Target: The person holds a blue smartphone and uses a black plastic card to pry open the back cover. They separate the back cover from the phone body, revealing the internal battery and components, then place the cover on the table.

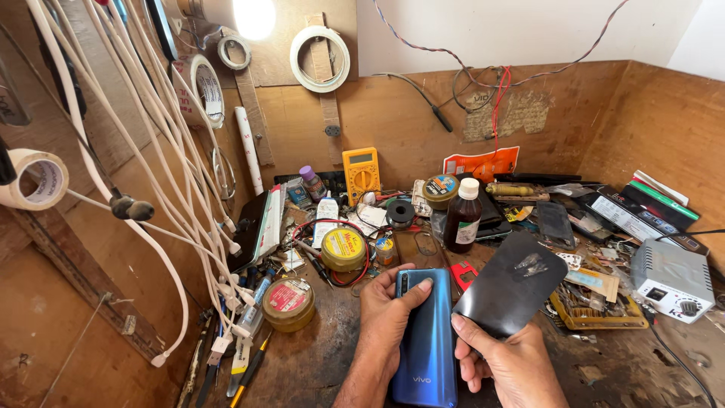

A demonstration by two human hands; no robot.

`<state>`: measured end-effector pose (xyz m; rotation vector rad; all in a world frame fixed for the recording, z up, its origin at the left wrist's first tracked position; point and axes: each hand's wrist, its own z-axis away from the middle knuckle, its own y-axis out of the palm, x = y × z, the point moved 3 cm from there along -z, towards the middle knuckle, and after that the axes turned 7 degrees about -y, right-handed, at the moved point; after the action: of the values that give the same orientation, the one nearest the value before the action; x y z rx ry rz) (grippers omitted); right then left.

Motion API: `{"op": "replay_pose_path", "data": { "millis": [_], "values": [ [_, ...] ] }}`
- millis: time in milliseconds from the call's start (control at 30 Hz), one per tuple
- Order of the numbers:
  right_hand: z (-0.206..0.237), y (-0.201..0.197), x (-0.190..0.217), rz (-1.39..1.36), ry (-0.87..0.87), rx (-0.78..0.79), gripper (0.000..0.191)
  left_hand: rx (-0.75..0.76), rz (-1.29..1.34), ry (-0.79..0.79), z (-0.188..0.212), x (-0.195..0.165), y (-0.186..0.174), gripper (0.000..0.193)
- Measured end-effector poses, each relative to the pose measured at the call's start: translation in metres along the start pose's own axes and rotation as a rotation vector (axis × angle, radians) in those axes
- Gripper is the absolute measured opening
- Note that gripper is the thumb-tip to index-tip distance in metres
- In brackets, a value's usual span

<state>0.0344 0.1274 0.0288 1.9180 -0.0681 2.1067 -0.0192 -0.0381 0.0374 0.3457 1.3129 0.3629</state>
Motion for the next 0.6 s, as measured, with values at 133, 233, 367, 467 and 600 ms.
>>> {"op": "replay_pose_path", "data": {
  "millis": [133,233,367,467,600],
  "values": [
    [0.0019,-0.001,-0.001,-0.01,0.01,0.012,0.022,0.0,0.026,0.014,-0.0002,-0.0016,0.0002,0.047],
    [0.0026,-0.0017,-0.0025,-0.023,0.005,0.035,0.024,0.004,0.021,0.012,0.0004,-0.0024,0.0001,0.047],
    [0.0024,-0.0045,-0.006,-0.029,0.057,0.035,0.023,0.004,0.007,-0.003,0.002,-0.0032,0.0012,0.047],
    [0.0022,-0.005,-0.0077,-0.038,0.061,0.041,0.021,0.014,0.004,-0.005,0.002,-0.0042,0.0015,0.048],
    [0.0029,-0.0068,-0.0094,-0.04,0.053,0.058,0.021,0.019,-0.002,-0.007,0.0003,-0.0021,0.0002,0.049]
  ]
}}
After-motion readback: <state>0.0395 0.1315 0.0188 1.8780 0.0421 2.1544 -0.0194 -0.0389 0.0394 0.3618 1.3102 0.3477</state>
